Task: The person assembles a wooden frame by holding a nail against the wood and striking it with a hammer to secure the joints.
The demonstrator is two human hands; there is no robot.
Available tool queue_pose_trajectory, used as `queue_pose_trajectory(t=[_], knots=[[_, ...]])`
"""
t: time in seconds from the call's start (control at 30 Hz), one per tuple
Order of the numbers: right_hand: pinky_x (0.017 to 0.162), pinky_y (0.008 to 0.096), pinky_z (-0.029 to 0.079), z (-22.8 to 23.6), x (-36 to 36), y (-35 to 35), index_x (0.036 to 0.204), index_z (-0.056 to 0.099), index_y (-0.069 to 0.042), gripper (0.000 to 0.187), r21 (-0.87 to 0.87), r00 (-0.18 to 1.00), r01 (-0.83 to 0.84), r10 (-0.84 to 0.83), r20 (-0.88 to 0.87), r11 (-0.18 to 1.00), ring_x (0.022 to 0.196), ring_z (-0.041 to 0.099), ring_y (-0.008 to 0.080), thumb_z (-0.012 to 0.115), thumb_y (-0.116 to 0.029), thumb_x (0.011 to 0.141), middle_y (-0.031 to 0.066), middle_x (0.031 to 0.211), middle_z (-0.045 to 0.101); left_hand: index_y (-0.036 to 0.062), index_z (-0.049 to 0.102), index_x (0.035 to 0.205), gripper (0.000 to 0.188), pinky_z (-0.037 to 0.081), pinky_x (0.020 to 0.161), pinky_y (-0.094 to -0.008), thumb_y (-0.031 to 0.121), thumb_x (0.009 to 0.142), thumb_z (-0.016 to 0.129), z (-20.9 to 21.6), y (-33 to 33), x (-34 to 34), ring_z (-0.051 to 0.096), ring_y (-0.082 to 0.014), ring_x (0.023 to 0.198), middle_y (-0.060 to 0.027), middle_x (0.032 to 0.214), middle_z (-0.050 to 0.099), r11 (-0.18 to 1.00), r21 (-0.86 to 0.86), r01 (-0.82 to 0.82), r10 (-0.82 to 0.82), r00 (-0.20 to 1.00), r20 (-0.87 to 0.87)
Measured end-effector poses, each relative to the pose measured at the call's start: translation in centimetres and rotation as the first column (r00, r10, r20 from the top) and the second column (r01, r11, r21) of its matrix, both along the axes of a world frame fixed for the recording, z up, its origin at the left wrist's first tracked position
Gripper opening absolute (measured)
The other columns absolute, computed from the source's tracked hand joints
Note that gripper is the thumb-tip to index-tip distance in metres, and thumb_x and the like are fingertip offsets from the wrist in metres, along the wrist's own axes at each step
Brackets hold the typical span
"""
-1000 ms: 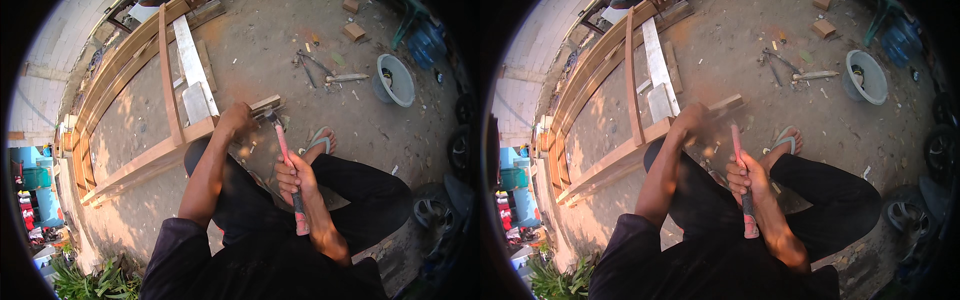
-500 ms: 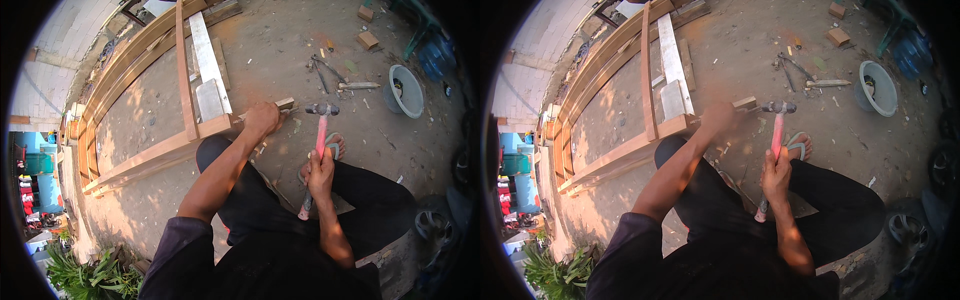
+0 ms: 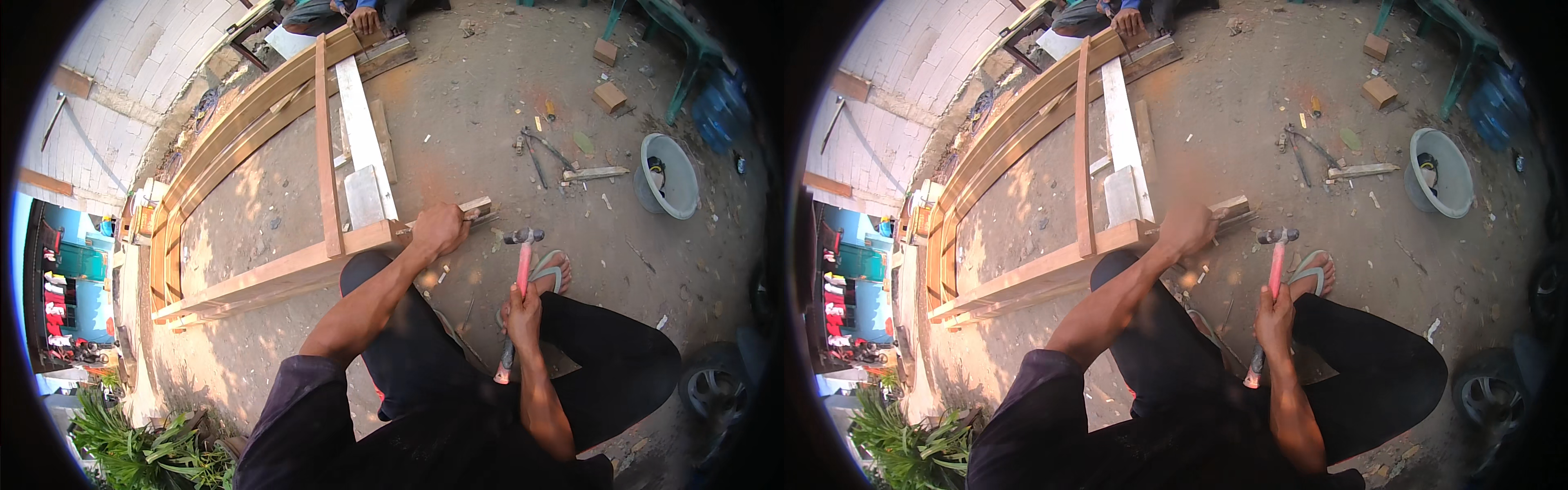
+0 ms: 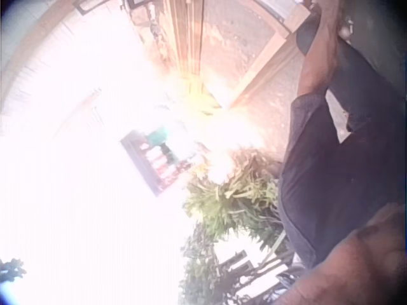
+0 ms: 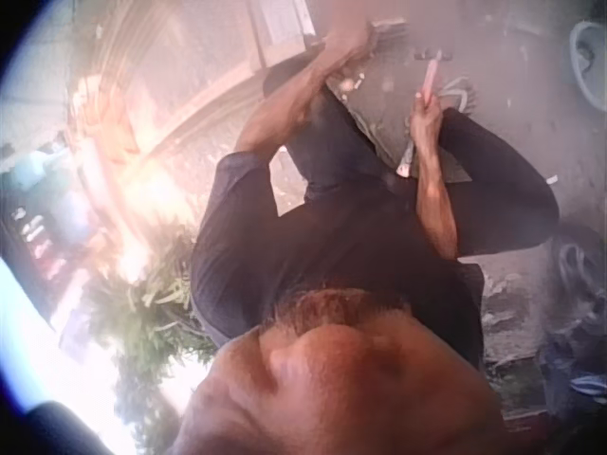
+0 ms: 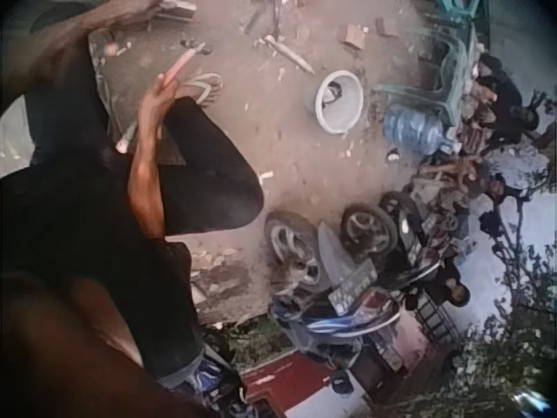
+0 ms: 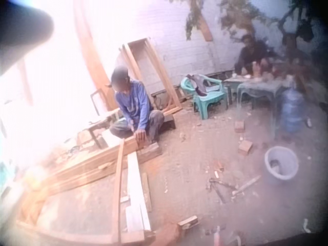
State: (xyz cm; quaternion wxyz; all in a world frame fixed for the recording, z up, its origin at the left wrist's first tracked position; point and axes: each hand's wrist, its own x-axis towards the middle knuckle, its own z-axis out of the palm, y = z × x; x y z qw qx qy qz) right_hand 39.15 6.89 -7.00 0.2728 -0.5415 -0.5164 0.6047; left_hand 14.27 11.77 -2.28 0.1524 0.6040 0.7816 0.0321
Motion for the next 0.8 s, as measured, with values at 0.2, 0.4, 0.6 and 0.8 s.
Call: queue_pose_trajectory(t=[0.2, 0.4, 0.6, 0.8], knots=[[0.047, 0.0433, 0.046, -3.7, -2.0, -0.8, 0.097, 0.054, 0.002, 0.028, 0.016, 0.987, -0.052, 0.049, 0.155, 0.998, 0.049, 0.061, 0.0313, 0.056, -0.026, 0.099, 0.0184, 0.063, 0.057, -0.0038, 0.071, 0.083, 0.049, 0.057, 0.071, -0.0495, 0.040, 0.097, 0.054, -2.4, -1.5, -1.6, 0.070, -0.0420, 0.078, -0.0267, 0.082, 0.069, 0.997, -0.008, -0.072, 0.072, 0.997, -0.037], [0.051, 0.0469, 0.048, -7.0, -0.4, -0.3, 0.096, 0.055, 0.002, 0.031, 0.170, 0.964, -0.141, 0.097, 0.246, 0.975, 0.057, 0.064, 0.0384, 0.058, -0.028, 0.097, 0.0235, 0.070, 0.061, -0.0052, 0.070, 0.086, 0.046, 0.056, 0.073, -0.0507, 0.037, 0.096, 0.055, -2.0, 0.1, 0.2, 0.069, -0.0442, 0.079, -0.0270, 0.082, 0.069, 1.000, 0.012, 0.018, -0.018, 1.000, 0.010], [0.035, 0.0344, 0.041, -5.6, -0.4, -0.4, 0.092, 0.050, -0.002, 0.028, 0.021, 0.968, -0.150, 0.142, 0.208, 0.988, 0.039, 0.053, 0.0186, 0.059, -0.028, 0.098, 0.0059, 0.053, 0.049, -0.0022, 0.070, 0.088, 0.046, 0.055, 0.074, -0.0510, 0.041, 0.096, 0.055, 0.8, 0.1, 0.4, 0.069, -0.0413, 0.082, -0.0245, 0.086, 0.069, 0.995, -0.093, 0.037, -0.028, 0.995, 0.093], [0.039, 0.0380, 0.043, -4.3, -2.6, -0.6, 0.092, 0.053, 0.001, 0.029, -0.113, 0.970, -0.158, 0.175, 0.168, 0.981, 0.042, 0.056, 0.0222, 0.060, -0.027, 0.097, 0.0093, 0.058, 0.053, 0.0007, 0.075, 0.094, 0.040, 0.058, 0.076, -0.0492, 0.033, 0.097, 0.051, -2.4, -1.3, -0.8, 0.071, -0.0408, 0.088, -0.0226, 0.095, 0.073, 0.995, -0.095, 0.041, -0.048, 0.996, -0.073]])
